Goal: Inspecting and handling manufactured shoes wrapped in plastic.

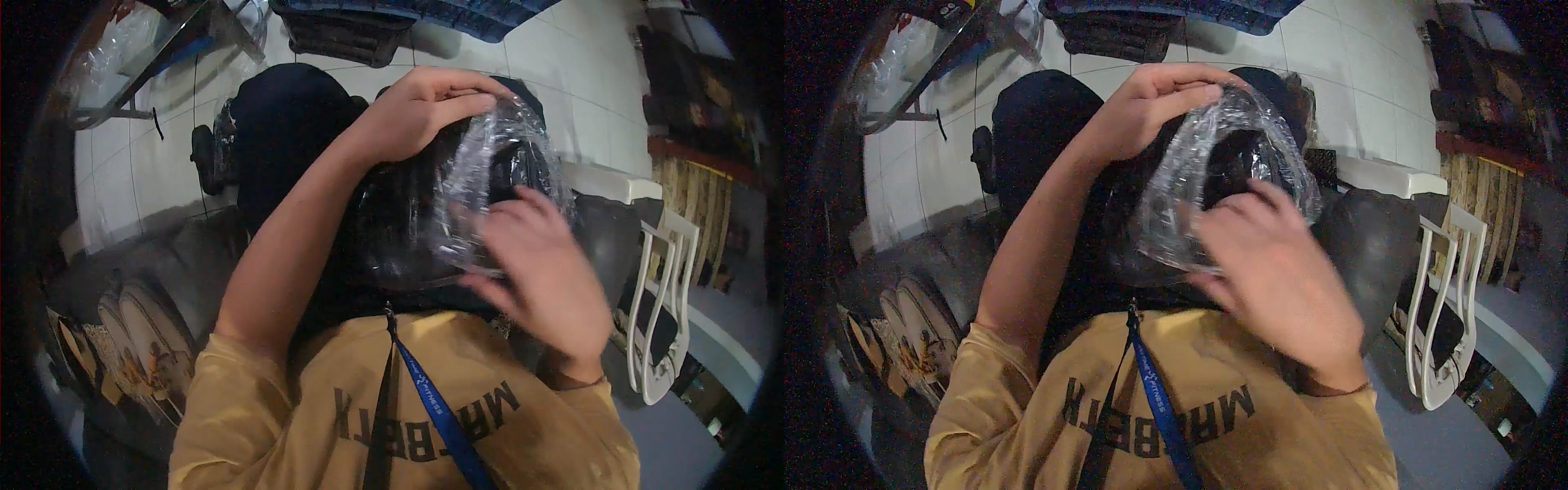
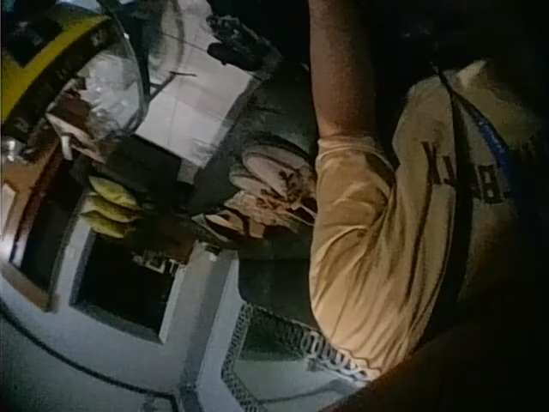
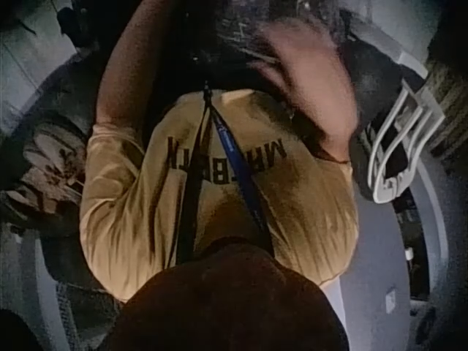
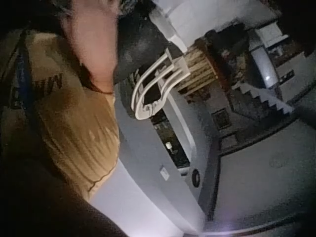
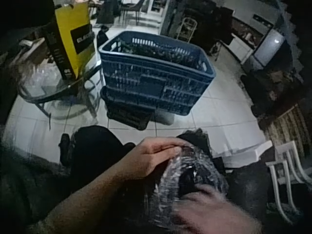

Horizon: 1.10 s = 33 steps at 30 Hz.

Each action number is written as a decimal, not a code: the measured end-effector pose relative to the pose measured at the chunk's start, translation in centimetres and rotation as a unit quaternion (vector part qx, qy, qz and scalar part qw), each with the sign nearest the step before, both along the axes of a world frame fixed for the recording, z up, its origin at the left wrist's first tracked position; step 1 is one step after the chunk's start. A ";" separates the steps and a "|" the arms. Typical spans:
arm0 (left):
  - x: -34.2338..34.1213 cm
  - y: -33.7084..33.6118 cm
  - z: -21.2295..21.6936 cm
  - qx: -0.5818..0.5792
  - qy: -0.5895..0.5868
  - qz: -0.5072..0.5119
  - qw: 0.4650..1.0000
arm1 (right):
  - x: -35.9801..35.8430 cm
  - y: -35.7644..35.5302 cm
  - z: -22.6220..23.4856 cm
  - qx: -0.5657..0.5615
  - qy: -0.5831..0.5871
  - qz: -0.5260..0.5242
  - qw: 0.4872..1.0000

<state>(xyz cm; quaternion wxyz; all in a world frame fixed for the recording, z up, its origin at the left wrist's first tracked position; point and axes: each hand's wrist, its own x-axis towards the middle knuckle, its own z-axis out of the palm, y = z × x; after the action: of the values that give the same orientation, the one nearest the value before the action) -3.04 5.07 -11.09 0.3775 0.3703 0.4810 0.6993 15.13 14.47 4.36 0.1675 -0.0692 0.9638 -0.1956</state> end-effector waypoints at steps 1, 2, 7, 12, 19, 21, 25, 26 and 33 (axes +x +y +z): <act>0.1 -0.1 0.1 0.003 -0.006 0.007 1.000 | 0.3 1.5 0.5 0.010 0.020 0.020 1.000; 0.1 -0.2 0.3 0.001 0.020 0.004 1.000 | 0.7 3.1 1.1 -0.008 0.039 0.004 0.999; 0.5 0.0 0.5 -0.005 0.031 -0.052 0.998 | 3.5 8.1 1.5 -0.102 0.015 -0.152 0.983; -0.1 -1.4 0.6 -0.022 0.077 -0.097 0.992 | 5.6 9.6 0.5 -0.186 0.094 -0.309 0.928; 1.3 -1.9 2.1 -0.086 0.258 0.006 0.962 | 5.4 10.5 0.5 -0.240 0.097 -0.269 0.928; 2.7 -1.0 2.7 -0.111 0.304 0.051 0.945 | 4.6 10.6 0.7 -0.292 0.058 -0.158 0.942; 3.9 -0.2 3.1 -0.151 0.312 0.056 0.936 | 3.2 10.0 0.8 -0.240 -0.006 -0.200 0.950; 3.9 0.0 3.1 -0.129 0.320 0.079 0.935 | 2.9 9.8 0.4 -0.225 -0.019 -0.213 0.951; 3.3 -0.3 2.1 -0.064 0.336 0.129 0.931 | 1.9 8.8 -1.7 -0.108 -0.077 -0.190 0.973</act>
<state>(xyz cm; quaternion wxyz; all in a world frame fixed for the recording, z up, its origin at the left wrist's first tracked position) 0.23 4.80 -9.00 0.1236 0.4933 0.6672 0.5443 16.99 23.22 2.67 0.1930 0.1127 0.9167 -0.3313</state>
